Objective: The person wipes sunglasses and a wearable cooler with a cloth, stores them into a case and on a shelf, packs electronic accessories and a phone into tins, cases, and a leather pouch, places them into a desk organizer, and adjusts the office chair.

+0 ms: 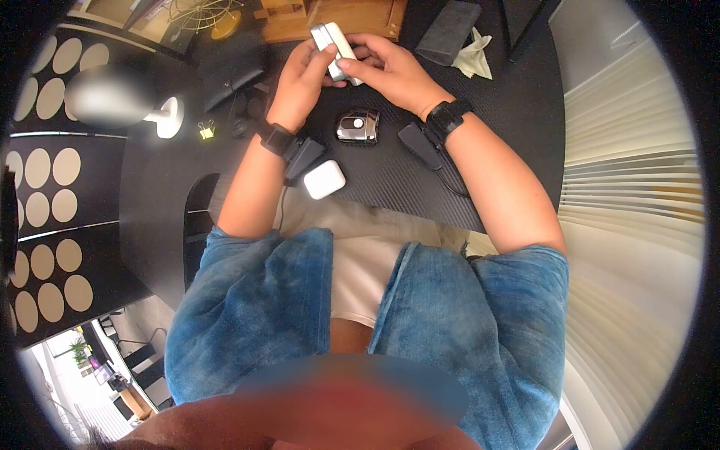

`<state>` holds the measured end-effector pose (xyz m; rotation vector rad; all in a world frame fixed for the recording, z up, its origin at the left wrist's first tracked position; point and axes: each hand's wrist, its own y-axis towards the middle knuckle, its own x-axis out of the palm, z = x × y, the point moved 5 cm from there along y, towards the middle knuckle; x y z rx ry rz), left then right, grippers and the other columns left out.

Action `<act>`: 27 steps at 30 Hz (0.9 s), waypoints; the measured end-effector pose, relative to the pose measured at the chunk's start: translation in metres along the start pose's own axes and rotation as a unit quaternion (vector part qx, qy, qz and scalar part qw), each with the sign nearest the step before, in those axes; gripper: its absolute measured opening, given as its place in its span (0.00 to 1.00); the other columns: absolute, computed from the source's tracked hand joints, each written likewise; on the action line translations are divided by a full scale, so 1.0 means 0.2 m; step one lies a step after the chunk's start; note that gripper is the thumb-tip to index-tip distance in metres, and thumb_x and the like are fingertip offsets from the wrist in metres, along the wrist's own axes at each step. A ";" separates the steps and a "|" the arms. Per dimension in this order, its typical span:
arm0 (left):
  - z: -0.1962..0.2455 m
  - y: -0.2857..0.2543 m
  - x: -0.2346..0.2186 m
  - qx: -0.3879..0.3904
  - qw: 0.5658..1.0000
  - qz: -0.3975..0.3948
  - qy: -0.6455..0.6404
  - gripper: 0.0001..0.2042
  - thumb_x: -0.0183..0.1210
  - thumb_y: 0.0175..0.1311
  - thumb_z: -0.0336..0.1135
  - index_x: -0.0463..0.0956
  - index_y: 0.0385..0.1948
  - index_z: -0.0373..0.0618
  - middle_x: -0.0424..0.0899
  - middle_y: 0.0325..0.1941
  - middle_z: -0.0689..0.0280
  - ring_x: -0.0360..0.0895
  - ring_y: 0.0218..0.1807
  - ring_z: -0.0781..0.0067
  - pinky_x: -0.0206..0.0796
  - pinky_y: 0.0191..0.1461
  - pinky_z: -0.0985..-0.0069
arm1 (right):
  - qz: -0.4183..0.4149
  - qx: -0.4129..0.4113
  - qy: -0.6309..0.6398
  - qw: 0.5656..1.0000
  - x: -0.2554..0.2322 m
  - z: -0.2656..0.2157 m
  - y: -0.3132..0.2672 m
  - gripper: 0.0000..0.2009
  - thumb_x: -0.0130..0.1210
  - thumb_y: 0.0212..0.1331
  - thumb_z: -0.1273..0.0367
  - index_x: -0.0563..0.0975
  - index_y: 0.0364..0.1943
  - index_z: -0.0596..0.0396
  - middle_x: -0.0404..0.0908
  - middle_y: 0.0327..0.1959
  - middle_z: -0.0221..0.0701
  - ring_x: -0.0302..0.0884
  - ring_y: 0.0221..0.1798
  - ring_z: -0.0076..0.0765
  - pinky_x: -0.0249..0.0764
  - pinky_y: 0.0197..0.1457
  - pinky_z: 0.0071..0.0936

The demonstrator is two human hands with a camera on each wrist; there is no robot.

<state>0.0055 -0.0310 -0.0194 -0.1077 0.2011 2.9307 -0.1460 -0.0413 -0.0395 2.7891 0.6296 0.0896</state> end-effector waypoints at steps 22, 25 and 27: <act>-0.02 0.00 -0.01 0.004 1.000 0.021 -0.004 0.18 0.54 0.70 0.41 0.71 0.51 0.34 0.82 0.41 0.63 0.79 0.39 0.78 0.73 0.36 0.80 | -0.012 0.007 0.010 1.000 0.01 -0.01 0.00 0.27 0.61 0.64 0.60 0.69 0.62 0.60 0.81 0.49 0.36 0.80 0.49 0.26 0.75 0.53 0.23; -0.02 0.00 -0.01 -0.002 1.000 0.020 0.000 0.19 0.54 0.70 0.42 0.71 0.51 0.34 0.82 0.41 0.63 0.79 0.40 0.78 0.73 0.36 0.80 | -0.012 0.009 0.007 1.000 0.02 -0.03 -0.01 0.27 0.61 0.64 0.60 0.69 0.62 0.60 0.81 0.49 0.36 0.80 0.49 0.26 0.74 0.53 0.23; -0.02 0.00 -0.01 -0.005 1.000 0.019 0.006 0.19 0.54 0.71 0.42 0.71 0.51 0.34 0.82 0.41 0.63 0.79 0.40 0.78 0.73 0.37 0.79 | -0.011 0.009 0.005 1.000 0.02 -0.03 -0.01 0.27 0.61 0.64 0.59 0.69 0.62 0.60 0.81 0.49 0.36 0.80 0.49 0.27 0.74 0.53 0.24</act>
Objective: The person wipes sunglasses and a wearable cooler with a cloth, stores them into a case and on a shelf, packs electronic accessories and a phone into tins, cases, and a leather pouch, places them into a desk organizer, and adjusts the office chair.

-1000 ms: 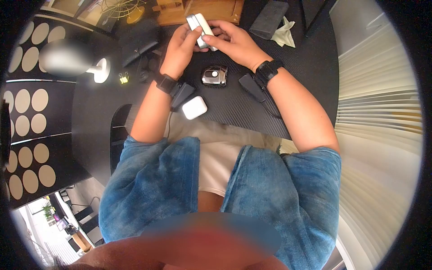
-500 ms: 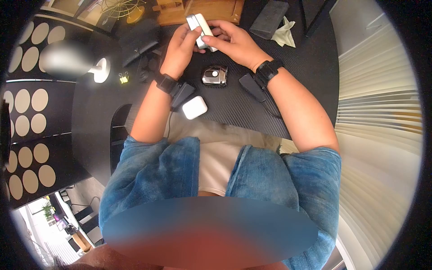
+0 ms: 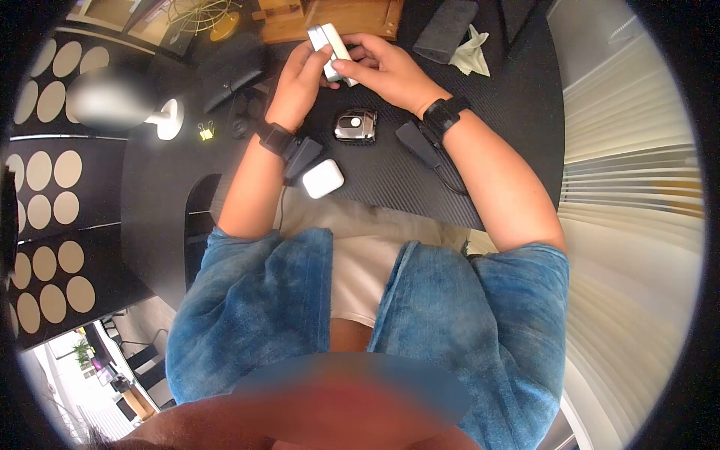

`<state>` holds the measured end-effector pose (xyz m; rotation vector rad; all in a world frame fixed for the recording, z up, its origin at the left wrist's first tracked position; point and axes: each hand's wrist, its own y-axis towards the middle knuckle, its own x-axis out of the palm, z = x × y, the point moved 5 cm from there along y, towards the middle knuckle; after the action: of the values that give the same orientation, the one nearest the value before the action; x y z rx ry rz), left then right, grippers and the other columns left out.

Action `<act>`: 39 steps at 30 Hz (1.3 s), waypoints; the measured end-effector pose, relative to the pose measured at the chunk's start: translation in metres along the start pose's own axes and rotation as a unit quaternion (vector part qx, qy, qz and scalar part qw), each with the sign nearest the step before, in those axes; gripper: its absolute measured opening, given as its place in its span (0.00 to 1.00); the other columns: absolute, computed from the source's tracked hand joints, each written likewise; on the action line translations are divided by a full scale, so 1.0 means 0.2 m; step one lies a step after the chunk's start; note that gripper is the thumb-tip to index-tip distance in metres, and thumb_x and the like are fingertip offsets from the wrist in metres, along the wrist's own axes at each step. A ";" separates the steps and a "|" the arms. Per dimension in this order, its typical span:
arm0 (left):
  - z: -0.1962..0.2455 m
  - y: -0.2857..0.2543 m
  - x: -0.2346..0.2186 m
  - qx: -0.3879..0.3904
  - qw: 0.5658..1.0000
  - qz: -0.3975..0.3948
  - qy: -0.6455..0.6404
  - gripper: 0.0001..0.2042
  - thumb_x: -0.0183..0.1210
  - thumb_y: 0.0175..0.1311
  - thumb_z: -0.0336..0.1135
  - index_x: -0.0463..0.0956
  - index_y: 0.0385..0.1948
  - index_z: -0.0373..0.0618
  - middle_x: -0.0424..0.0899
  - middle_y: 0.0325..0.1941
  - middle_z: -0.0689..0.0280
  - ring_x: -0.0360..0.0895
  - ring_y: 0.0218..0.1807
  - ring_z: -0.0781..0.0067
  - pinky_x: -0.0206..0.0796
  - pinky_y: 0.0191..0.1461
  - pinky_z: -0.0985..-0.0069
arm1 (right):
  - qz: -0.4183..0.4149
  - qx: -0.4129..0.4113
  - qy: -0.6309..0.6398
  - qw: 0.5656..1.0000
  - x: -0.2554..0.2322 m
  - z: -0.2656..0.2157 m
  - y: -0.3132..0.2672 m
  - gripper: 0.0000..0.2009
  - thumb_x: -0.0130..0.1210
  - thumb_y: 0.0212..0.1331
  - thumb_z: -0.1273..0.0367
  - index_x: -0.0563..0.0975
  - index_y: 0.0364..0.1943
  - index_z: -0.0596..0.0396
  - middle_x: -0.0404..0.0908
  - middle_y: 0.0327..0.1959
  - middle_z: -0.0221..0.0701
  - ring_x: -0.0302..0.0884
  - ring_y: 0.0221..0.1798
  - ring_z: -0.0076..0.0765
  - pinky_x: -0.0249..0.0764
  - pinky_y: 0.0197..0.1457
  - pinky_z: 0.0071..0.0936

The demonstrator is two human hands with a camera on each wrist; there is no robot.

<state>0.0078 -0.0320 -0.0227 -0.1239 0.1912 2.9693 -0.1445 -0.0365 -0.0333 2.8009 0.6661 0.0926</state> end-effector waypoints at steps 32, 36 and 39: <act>-0.02 0.02 0.00 -0.019 0.999 -0.021 0.028 0.22 0.50 0.73 0.46 0.71 0.56 0.36 0.81 0.46 0.61 0.79 0.42 0.76 0.76 0.42 0.78 | 0.018 -0.001 -0.045 0.999 -0.01 0.05 0.01 0.28 0.59 0.64 0.54 0.71 0.61 0.60 0.83 0.47 0.38 0.80 0.48 0.29 0.74 0.53 0.26; -0.02 0.02 0.00 -0.018 0.999 -0.018 0.032 0.21 0.50 0.73 0.46 0.71 0.56 0.36 0.81 0.46 0.62 0.79 0.43 0.75 0.76 0.41 0.78 | 0.014 -0.005 -0.049 0.999 -0.01 0.05 0.01 0.27 0.59 0.65 0.55 0.71 0.61 0.60 0.83 0.47 0.38 0.80 0.48 0.29 0.74 0.53 0.26; -0.03 0.02 0.00 -0.024 0.999 -0.014 0.029 0.21 0.50 0.73 0.46 0.71 0.56 0.36 0.81 0.46 0.62 0.79 0.43 0.75 0.75 0.41 0.78 | 0.016 -0.006 -0.049 0.999 -0.01 0.05 0.01 0.27 0.58 0.65 0.55 0.71 0.61 0.60 0.83 0.47 0.39 0.80 0.48 0.30 0.74 0.54 0.26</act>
<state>0.0076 -0.0358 -0.0276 -0.2157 0.1229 2.9451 -0.1440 -0.0415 -0.0427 2.7844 0.5969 -0.0343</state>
